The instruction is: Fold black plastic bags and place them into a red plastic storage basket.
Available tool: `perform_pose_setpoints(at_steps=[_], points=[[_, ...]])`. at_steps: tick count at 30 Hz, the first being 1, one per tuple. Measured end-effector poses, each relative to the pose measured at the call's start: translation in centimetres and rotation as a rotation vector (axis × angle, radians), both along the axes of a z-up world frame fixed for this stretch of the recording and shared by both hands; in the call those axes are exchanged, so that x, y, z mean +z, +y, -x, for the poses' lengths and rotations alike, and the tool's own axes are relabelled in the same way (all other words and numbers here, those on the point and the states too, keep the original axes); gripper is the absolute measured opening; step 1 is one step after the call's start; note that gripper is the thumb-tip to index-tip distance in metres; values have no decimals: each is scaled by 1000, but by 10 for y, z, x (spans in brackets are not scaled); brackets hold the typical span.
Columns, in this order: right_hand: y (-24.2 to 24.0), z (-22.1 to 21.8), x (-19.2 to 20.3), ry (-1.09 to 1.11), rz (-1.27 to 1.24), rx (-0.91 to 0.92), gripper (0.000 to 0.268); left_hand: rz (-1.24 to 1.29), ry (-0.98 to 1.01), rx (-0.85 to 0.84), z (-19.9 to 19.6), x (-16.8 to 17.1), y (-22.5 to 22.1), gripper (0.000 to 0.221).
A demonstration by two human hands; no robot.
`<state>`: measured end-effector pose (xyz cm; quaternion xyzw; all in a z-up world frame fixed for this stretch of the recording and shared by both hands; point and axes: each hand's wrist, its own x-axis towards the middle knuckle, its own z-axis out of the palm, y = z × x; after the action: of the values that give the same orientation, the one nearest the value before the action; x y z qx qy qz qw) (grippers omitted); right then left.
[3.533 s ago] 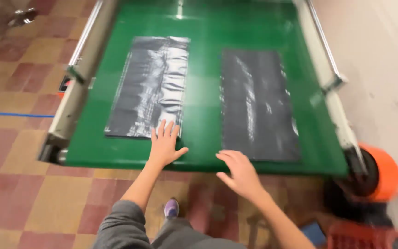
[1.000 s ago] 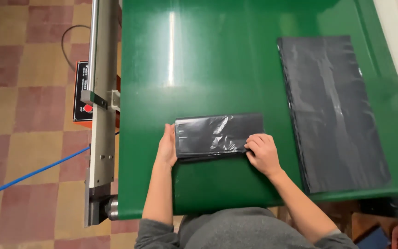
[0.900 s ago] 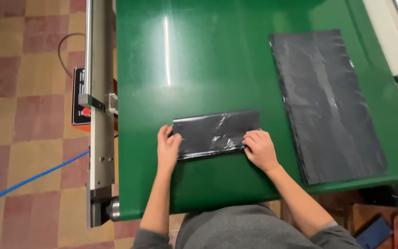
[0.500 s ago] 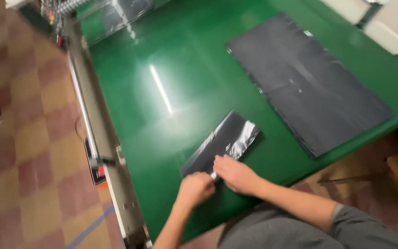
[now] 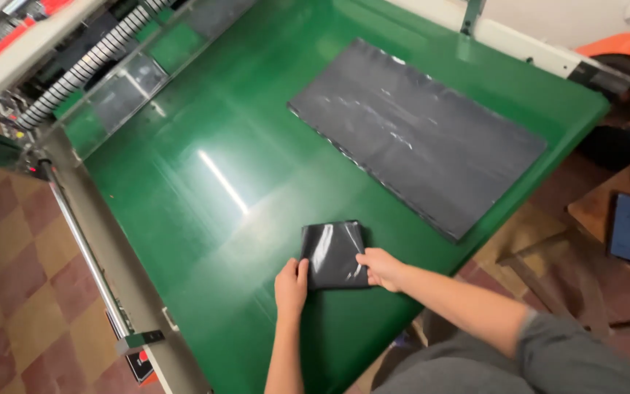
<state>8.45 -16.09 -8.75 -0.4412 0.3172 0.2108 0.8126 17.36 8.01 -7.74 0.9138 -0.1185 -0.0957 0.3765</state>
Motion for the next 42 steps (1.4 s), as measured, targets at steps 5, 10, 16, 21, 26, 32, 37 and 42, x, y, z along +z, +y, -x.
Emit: perform_pose_setpoints(at_steps=[5, 10, 16, 21, 26, 32, 37, 42], points=[[-38, 6, -78, -120, -335, 33, 21, -294, -118, 206, 28, 54, -35, 44], [-172, 42, 98, -443, 52, -71, 29, -451, -46, 322, 42, 90, -63, 39], [-369, 48, 83, -213, 2090, -128, 46, -231, -476, -58, 107, 142, -221, 33], [-411, 25, 53, 161, 1613, 338, 50, -173, -600, -467, 139, 129, -313, 72], [-417, 24, 66, -74, 1246, 145, 50, -322, -445, -374, 129, 116, -339, 70], [-413, 40, 150, -587, 773, 0, 59, -297, -348, -427, 120, 115, -314, 20], [-471, 50, 122, -450, 227, 73, 30, 141, -56, -441, 84, 198, -277, 16], [-468, -64, 151, -274, -4, 173, 50, 593, 404, -110, -29, 143, -244, 5]])
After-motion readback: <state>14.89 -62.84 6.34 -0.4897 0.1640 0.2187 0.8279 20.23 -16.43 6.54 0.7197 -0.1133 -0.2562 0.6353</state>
